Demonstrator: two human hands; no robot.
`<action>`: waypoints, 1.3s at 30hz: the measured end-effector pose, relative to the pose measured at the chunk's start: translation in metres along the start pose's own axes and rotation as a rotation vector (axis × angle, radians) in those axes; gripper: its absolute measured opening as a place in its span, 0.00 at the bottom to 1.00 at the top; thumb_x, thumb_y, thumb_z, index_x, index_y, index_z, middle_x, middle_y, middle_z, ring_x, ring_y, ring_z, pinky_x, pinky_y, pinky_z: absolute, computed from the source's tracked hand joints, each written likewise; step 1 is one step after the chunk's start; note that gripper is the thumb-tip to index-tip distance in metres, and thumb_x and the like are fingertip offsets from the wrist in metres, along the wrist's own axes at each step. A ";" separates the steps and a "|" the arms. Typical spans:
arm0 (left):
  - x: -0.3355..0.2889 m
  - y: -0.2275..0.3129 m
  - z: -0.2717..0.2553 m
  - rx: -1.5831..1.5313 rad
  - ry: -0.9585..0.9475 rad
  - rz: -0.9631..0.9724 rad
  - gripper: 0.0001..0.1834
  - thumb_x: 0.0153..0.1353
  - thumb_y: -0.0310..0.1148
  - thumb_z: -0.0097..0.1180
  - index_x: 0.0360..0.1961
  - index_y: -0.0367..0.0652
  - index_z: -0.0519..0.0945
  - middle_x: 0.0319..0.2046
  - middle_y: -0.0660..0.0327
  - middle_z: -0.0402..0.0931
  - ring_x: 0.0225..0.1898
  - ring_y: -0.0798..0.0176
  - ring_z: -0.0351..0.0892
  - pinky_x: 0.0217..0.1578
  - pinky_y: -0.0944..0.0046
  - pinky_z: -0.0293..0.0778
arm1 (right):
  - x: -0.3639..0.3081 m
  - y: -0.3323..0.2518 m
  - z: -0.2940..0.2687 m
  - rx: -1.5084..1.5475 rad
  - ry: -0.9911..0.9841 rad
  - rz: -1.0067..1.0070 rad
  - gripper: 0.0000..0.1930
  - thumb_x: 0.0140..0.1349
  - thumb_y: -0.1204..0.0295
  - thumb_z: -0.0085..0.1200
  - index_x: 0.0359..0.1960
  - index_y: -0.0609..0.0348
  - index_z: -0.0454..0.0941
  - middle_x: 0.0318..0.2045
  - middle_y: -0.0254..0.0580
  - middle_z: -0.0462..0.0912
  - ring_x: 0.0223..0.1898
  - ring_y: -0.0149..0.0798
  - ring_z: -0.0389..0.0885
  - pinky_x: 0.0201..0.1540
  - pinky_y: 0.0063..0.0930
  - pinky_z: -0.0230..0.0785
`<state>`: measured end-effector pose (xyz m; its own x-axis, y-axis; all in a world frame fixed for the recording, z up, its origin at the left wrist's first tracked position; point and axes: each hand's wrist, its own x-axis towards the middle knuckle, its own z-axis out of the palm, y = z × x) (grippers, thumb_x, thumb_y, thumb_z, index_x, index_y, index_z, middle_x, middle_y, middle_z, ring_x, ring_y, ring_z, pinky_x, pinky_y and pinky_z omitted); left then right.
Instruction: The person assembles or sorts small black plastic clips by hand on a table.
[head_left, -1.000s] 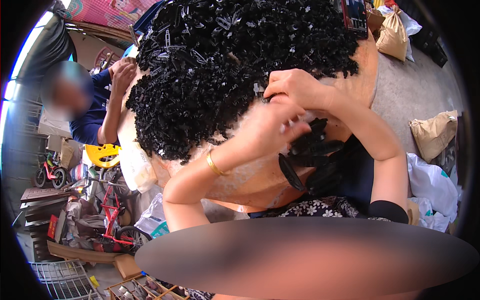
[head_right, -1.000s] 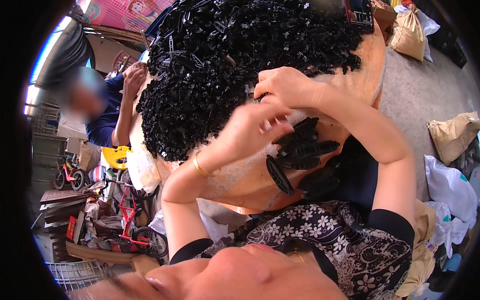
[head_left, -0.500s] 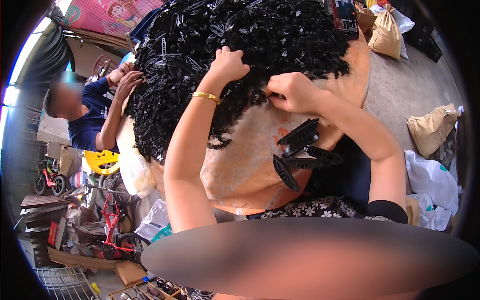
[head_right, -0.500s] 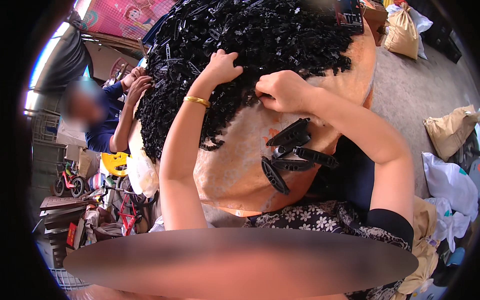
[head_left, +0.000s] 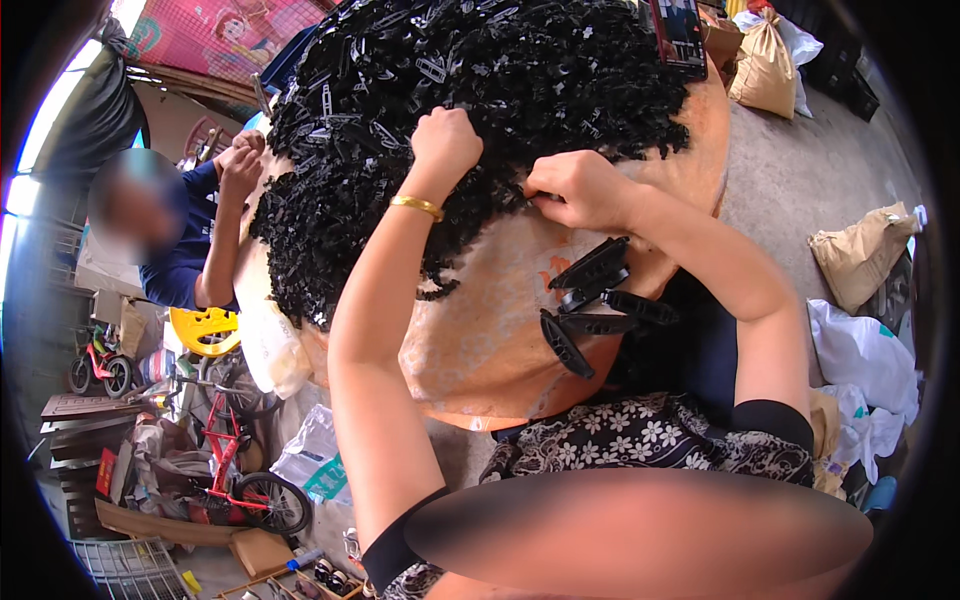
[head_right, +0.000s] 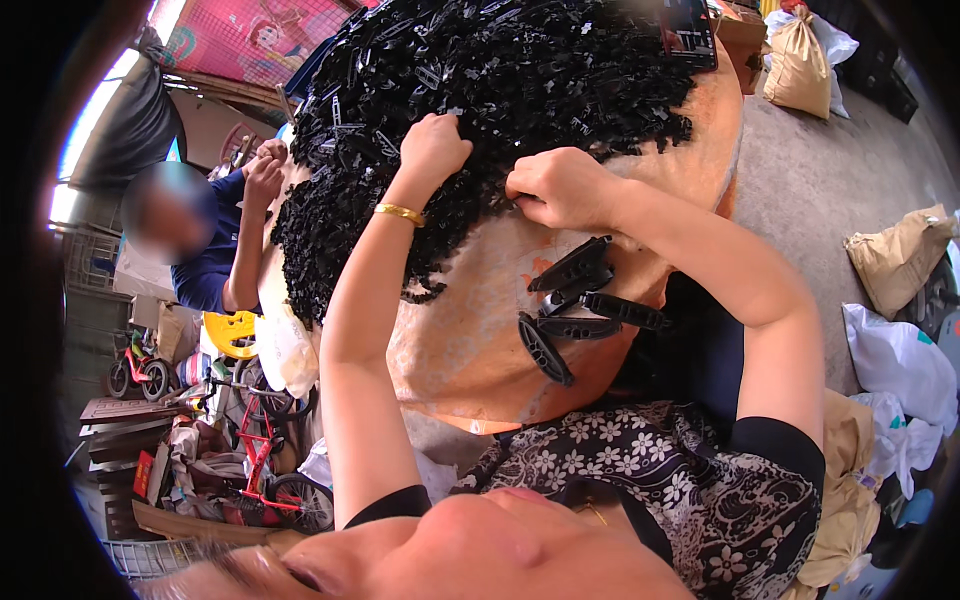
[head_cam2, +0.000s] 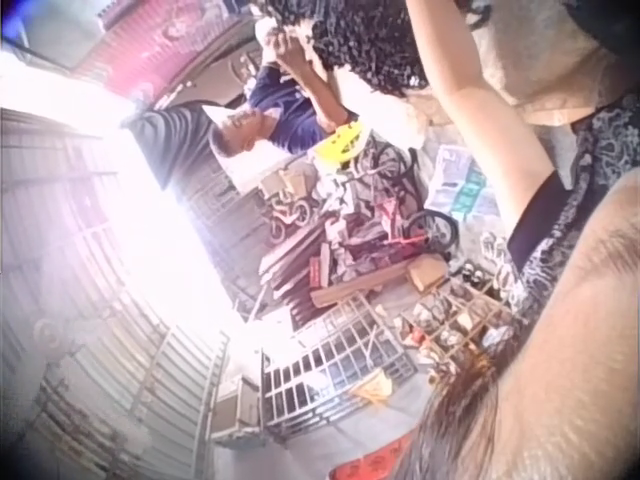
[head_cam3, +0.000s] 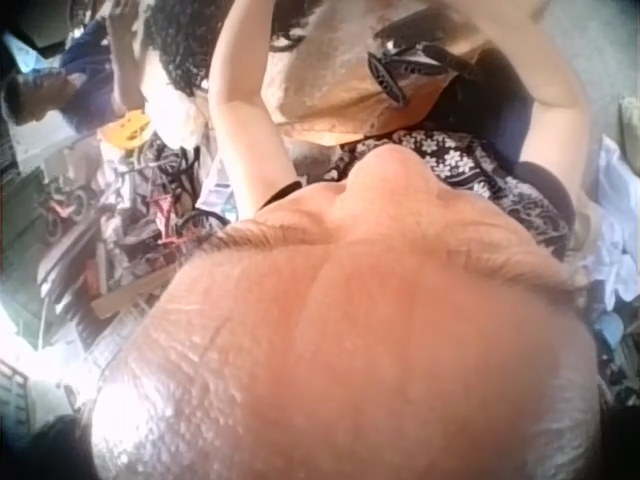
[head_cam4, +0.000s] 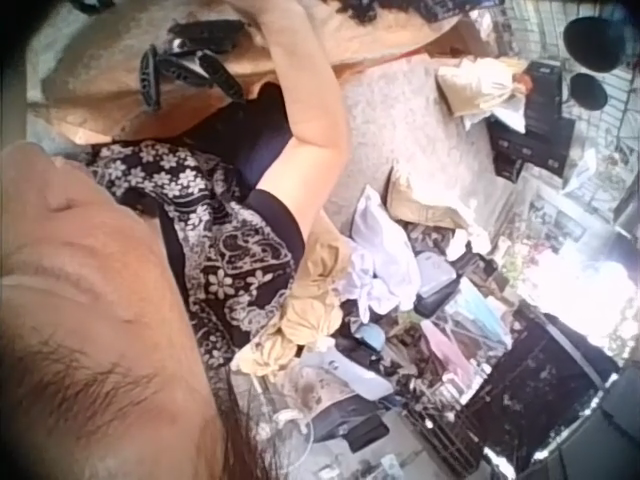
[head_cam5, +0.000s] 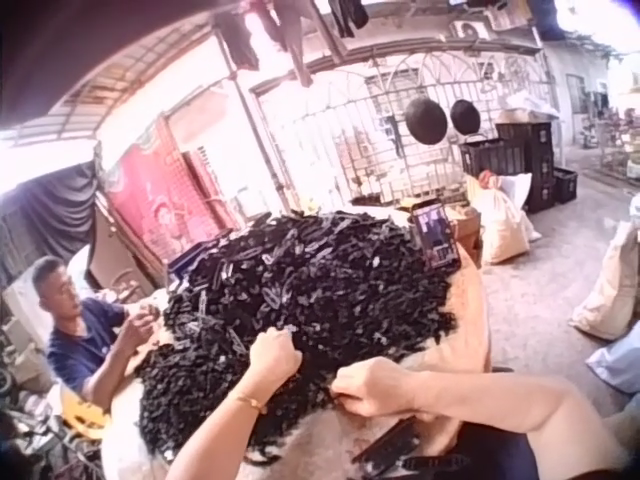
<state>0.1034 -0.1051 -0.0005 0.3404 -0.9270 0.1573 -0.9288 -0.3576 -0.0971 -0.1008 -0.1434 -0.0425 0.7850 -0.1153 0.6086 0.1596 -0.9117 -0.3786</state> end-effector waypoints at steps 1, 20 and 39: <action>0.000 -0.006 0.000 -0.025 -0.017 0.006 0.15 0.48 0.38 0.57 0.35 0.40 0.81 0.37 0.51 0.78 0.42 0.50 0.77 0.45 0.56 0.74 | 0.001 0.001 0.001 -0.006 -0.010 -0.011 0.05 0.47 0.74 0.54 0.27 0.58 0.77 0.25 0.40 0.76 0.29 0.45 0.77 0.31 0.35 0.71; -0.082 -0.009 -0.043 -1.196 -0.259 -0.134 0.13 0.59 0.35 0.51 0.33 0.32 0.76 0.22 0.58 0.79 0.18 0.70 0.72 0.18 0.72 0.67 | 0.014 -0.011 -0.015 0.214 0.468 0.201 0.06 0.52 0.77 0.60 0.32 0.58 0.78 0.29 0.36 0.79 0.30 0.35 0.76 0.31 0.24 0.70; -0.094 0.005 -0.025 -1.649 -0.587 -0.202 0.13 0.66 0.35 0.43 0.39 0.35 0.74 0.25 0.56 0.77 0.21 0.69 0.73 0.22 0.71 0.69 | 0.006 -0.006 -0.013 0.160 0.260 -0.077 0.06 0.49 0.82 0.58 0.30 0.60 0.79 0.31 0.40 0.80 0.33 0.42 0.79 0.34 0.27 0.73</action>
<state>0.0626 -0.0169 0.0085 0.1167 -0.9339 -0.3380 0.0905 -0.3289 0.9400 -0.1053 -0.1436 -0.0276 0.5906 -0.1645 0.7900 0.3210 -0.8503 -0.4171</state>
